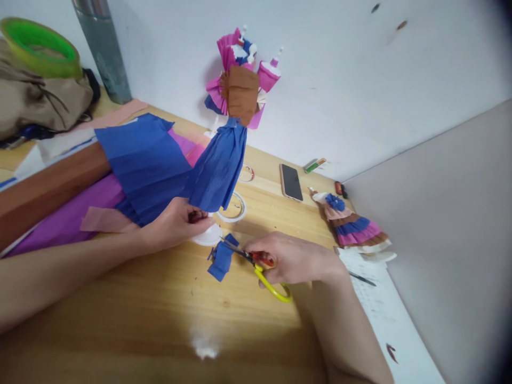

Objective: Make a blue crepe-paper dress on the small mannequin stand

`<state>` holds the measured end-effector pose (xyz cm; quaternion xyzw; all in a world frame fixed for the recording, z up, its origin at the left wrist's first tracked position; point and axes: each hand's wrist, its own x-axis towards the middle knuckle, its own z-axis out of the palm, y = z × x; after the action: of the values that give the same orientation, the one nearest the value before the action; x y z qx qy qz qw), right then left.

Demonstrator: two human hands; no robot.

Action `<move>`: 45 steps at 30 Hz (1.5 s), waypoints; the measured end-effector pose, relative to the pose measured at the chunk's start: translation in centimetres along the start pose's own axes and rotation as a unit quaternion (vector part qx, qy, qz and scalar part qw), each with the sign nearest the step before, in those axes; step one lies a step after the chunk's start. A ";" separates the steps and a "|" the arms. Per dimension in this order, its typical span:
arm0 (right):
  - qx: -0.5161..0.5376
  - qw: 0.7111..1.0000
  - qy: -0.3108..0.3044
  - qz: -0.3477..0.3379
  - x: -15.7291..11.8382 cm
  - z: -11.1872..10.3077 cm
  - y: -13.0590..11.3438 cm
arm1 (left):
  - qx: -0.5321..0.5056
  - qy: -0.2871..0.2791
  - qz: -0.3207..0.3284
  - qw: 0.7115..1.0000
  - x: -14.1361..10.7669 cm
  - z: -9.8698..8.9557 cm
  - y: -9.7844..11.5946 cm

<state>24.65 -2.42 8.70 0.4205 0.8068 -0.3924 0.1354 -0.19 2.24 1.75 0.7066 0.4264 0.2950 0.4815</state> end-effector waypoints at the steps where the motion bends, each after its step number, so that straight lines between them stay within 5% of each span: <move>1: -0.006 1.000 0.000 0.007 0.0 0.1 -0.2 | -0.008 0.004 -0.003 1.000 -0.1 0.1 0.0; 22: -0.060 0.997 -0.002 0.046 0.4 1.9 -4.1 | 0.059 0.057 0.069 0.994 -0.4 -0.2 1.0; 38: -0.135 0.988 0.018 0.078 0.3 2.8 -4.9 | 0.200 0.029 0.080 0.976 -0.7 0.2 0.3; 42: -0.099 0.990 0.071 0.068 -0.1 1.9 -4.7 | 0.221 0.021 0.102 0.970 -0.7 0.1 0.0; 45: -0.011 0.982 0.182 0.038 -0.6 1.0 -3.6 | 0.215 0.003 0.117 0.970 -0.9 0.2 -0.2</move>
<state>22.04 -4.76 10.22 0.5140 0.8057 -0.2944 0.0055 -0.50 1.41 1.44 0.8375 0.3956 0.2533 0.2793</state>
